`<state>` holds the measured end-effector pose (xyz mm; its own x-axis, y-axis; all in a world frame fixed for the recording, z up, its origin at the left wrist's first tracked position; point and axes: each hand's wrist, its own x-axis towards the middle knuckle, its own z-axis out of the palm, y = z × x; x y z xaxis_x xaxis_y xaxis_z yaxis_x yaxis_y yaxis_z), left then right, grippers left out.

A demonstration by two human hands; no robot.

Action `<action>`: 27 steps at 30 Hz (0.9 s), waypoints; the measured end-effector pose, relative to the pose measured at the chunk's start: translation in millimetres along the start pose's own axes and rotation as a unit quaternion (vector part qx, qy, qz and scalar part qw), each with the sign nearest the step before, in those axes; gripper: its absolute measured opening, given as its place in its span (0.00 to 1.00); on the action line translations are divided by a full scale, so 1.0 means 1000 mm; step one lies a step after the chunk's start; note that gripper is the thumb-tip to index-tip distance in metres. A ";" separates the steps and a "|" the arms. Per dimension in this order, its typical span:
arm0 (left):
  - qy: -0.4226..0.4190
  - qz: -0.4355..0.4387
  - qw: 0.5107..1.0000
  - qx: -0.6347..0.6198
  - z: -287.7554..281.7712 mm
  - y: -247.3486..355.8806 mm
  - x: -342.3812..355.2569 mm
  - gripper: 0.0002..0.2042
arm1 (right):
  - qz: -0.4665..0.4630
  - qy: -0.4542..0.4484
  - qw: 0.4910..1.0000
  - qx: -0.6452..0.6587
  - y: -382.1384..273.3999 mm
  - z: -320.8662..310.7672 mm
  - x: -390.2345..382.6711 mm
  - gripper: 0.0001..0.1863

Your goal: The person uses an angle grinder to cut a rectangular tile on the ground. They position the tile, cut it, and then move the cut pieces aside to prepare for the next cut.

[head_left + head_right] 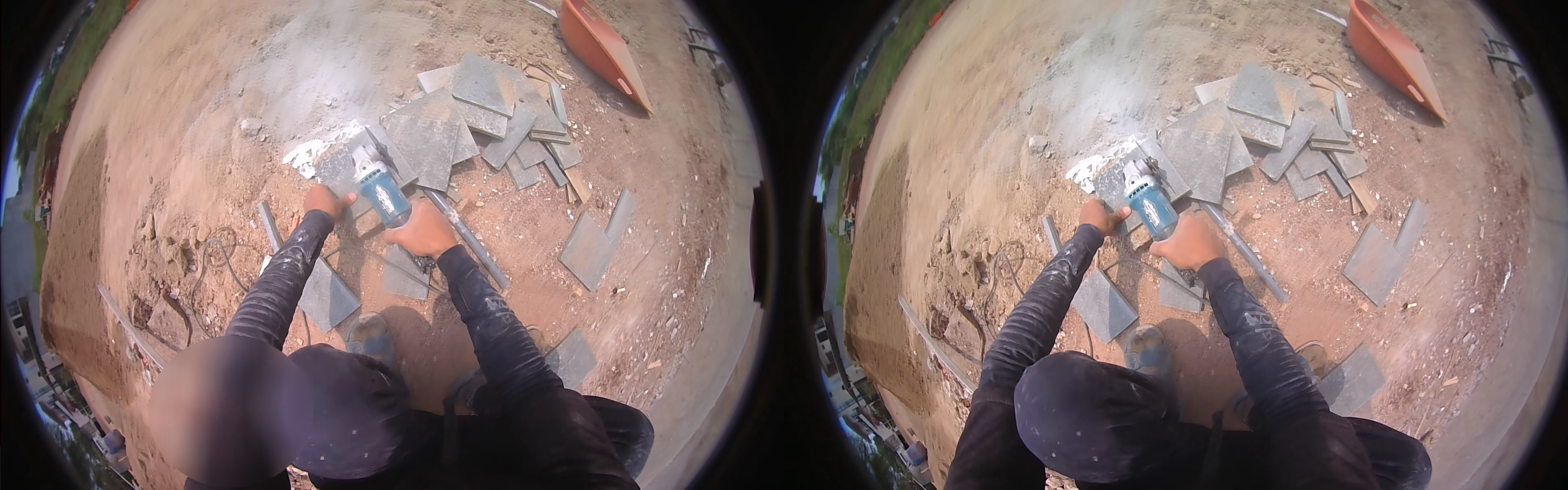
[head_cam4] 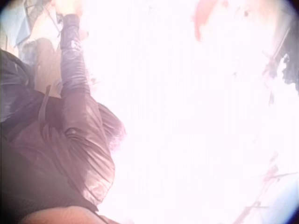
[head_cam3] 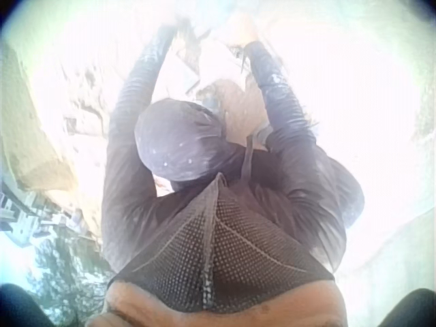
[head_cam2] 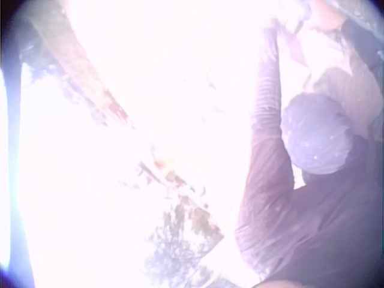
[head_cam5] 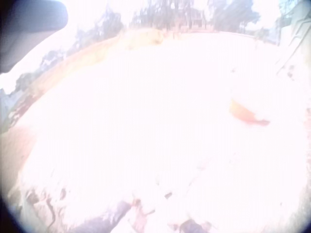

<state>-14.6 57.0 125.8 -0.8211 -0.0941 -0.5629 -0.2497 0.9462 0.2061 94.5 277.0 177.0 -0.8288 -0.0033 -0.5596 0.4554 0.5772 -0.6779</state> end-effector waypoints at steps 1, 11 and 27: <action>0.003 0.002 1.000 0.007 0.001 0.001 0.000 0.31 | 0.009 -0.023 1.000 -0.007 0.000 -0.002 0.000 0.40; 0.022 0.007 0.999 0.036 -0.006 0.008 -0.010 0.32 | 0.005 -0.014 1.000 -0.022 -0.002 -0.001 0.004 0.42; 0.029 0.019 0.998 0.058 -0.006 0.006 -0.008 0.33 | 0.026 -0.026 0.999 -0.007 -0.011 -0.009 0.005 0.41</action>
<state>-12.1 61.8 136.2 -0.8584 -0.0717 -0.5080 -0.1587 0.9787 0.1300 82.5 277.9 186.0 -0.7864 -0.0154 -0.6175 0.4918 0.5893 -0.6410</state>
